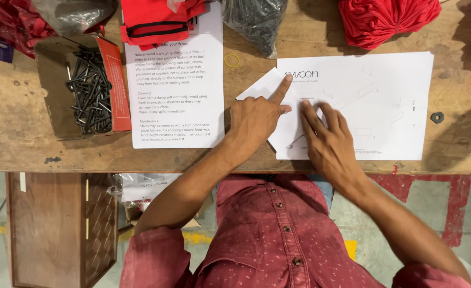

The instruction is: Organizing furniture assembly instruction sheets and hardware bags on a workbench.

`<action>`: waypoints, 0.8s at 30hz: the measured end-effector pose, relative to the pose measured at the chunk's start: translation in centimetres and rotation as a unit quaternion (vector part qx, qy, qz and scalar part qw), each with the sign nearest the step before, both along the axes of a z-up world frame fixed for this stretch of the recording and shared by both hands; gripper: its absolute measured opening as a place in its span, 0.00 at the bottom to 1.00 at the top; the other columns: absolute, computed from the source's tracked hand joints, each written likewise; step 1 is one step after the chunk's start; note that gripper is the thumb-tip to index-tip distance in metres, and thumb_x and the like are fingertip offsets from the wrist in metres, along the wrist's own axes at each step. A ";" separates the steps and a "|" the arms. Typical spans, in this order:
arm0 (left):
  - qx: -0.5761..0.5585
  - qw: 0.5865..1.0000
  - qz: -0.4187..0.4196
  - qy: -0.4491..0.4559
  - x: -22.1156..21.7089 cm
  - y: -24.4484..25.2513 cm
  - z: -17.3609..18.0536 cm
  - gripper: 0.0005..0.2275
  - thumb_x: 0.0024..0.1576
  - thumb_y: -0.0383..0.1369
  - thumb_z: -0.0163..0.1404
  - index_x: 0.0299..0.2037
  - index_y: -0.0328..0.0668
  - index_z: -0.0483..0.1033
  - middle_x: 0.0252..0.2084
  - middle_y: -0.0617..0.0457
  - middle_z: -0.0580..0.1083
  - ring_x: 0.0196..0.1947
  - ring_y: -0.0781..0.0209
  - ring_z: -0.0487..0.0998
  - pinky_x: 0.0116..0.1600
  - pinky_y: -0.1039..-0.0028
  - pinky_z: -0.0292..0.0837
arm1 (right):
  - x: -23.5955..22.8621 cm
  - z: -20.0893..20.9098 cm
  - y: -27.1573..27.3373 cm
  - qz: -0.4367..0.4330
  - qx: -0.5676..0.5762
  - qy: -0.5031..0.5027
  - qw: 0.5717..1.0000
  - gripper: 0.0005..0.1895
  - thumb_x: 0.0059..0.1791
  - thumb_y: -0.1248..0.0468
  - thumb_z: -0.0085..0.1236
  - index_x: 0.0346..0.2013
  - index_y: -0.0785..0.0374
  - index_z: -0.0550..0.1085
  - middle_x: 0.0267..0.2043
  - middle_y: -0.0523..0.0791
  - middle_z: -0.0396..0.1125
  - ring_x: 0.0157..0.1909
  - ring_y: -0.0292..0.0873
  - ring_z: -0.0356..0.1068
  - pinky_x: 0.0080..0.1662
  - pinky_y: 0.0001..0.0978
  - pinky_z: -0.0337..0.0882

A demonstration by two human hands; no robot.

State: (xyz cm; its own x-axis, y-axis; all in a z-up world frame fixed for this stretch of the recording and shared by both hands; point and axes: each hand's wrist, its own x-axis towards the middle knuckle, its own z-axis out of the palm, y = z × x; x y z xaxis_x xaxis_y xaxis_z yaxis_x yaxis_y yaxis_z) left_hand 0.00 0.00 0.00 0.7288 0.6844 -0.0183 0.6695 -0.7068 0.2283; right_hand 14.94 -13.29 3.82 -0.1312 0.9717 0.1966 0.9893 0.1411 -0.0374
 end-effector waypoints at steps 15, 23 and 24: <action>-0.033 0.998 0.030 -0.035 0.1 0.8 -0.5 0.29 0.64 0.39 0.48 0.74 0.41 0.55 0.19 0.44 0.75 0.18 0.46 0.79 0.24 0.54 0.74 | 0.5 1.0 -2.6 0.001 -0.051 -0.180 0.982 0.31 0.45 0.70 0.51 0.64 0.76 0.69 0.71 0.55 0.60 0.68 0.56 0.59 0.65 0.45 0.64; -0.050 0.997 0.034 -0.039 -0.1 0.7 0.9 0.30 0.65 0.41 0.46 0.75 0.40 0.50 0.19 0.41 0.74 0.19 0.42 0.79 0.27 0.51 0.75 | -0.3 -0.2 -2.0 -0.115 -0.041 0.214 0.969 0.27 0.48 0.75 0.52 0.63 0.72 0.70 0.64 0.56 0.67 0.58 0.58 0.67 0.59 0.46 0.71; -0.056 0.997 0.040 -0.030 -0.2 0.6 1.5 0.30 0.65 0.41 0.46 0.75 0.42 0.49 0.19 0.41 0.74 0.20 0.41 0.79 0.28 0.51 0.75 | -1.3 0.7 -1.1 -0.135 -0.013 0.235 0.963 0.28 0.47 0.71 0.57 0.63 0.76 0.69 0.56 0.58 0.68 0.52 0.60 0.67 0.52 0.48 0.70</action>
